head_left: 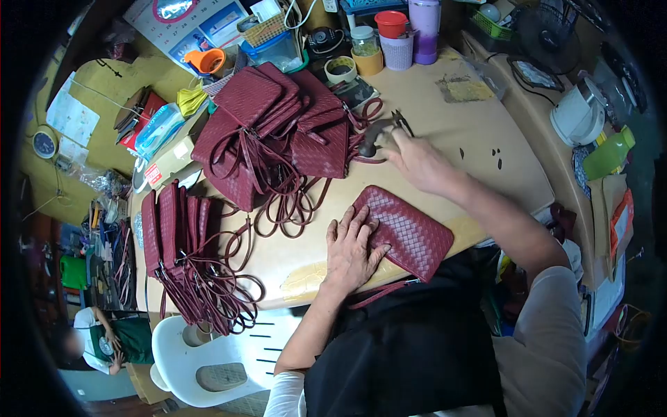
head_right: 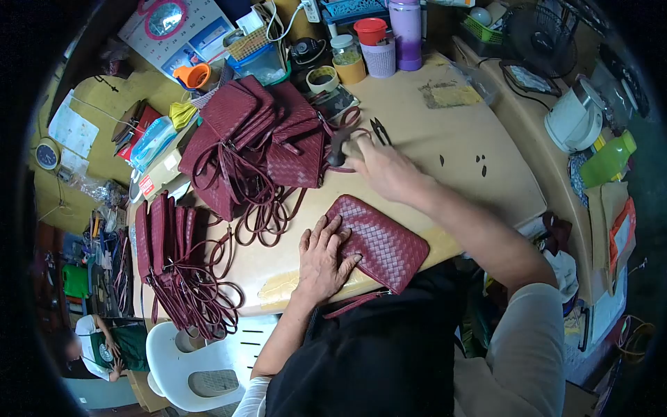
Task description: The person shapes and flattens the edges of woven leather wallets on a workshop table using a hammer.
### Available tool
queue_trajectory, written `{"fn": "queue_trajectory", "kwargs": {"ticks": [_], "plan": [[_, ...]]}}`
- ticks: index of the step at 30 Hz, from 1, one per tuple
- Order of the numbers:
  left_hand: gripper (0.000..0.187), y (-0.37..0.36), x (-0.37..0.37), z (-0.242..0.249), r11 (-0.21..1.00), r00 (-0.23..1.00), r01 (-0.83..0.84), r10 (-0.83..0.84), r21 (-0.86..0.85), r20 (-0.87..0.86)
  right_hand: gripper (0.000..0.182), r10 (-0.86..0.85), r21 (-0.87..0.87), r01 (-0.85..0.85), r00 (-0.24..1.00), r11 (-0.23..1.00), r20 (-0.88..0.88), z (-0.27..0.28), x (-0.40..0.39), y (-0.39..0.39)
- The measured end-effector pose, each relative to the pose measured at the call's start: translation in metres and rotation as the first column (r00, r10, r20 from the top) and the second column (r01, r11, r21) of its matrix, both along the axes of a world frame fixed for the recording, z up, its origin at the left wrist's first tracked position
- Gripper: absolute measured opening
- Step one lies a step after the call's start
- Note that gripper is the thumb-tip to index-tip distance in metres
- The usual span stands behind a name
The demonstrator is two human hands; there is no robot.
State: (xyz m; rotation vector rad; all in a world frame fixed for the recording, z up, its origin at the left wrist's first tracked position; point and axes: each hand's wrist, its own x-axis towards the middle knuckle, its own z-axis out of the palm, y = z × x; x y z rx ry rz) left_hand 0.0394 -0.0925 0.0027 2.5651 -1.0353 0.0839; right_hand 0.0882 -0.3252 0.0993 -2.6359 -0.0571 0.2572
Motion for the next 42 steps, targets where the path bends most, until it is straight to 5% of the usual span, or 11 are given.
{"fn": "queue_trajectory", "kwargs": {"ticks": [7,9,10,15,25,27,29,36,39,40,42], "plan": [[0.054,-0.001,-0.002,-0.002,1.0,1.0,-0.007,0.007,-0.014,0.003,0.045,0.041,-0.117,-0.06,0.987,0.991,-0.157,0.02,-0.042,-0.022],[0.053,-0.001,-0.002,0.0,1.0,1.0,-0.003,0.003,-0.012,0.006,0.043,-0.145,0.19,0.125,0.985,0.974,0.096,-0.005,-0.065,-0.026],[0.053,-0.002,-0.003,0.002,1.0,1.0,-0.001,0.001,-0.012,0.005,0.041,0.0,-0.137,-0.019,0.991,0.99,-0.137,-0.009,-0.077,-0.029],[0.054,-0.002,-0.002,0.005,0.999,1.0,0.011,-0.011,0.046,-0.005,0.037,-0.202,-0.02,0.201,0.979,0.979,-0.029,0.015,-0.124,-0.044],[0.046,-0.009,0.014,0.039,0.993,0.989,-0.045,0.06,0.111,-0.132,0.034,0.002,-0.084,-0.011,0.995,0.996,-0.103,-0.003,-0.155,-0.062],[0.044,-0.019,0.034,0.031,0.979,0.985,-0.171,0.166,-0.11,-0.055,0.036,-0.039,-0.123,0.021,0.988,0.992,-0.148,-0.005,-0.129,-0.068],[0.041,-0.031,0.05,0.022,0.964,0.991,-0.117,0.13,-0.24,0.042,0.038,-0.137,-0.204,0.225,0.918,0.953,0.371,-0.034,-0.098,-0.075],[0.019,-0.008,0.045,-0.001,0.916,0.986,-0.149,0.111,-0.373,-0.122,0.046,0.118,-0.44,0.25,0.747,0.862,0.655,-0.088,-0.054,-0.068],[0.008,0.027,0.016,-0.01,0.657,0.863,-0.431,0.101,-0.618,-0.495,0.038,-0.194,0.178,0.12,0.845,0.977,0.498,-0.074,-0.092,-0.036],[0.008,0.036,0.008,-0.014,0.654,0.859,-0.442,0.112,-0.614,-0.5,0.035,-0.238,0.502,0.12,0.955,0.856,0.177,-0.08,-0.105,-0.03],[0.006,0.048,-0.004,-0.019,0.498,0.88,-0.438,0.065,-0.749,-0.471,0.032,-0.219,0.686,0.065,0.966,0.725,0.139,-0.092,-0.123,-0.011]]}}
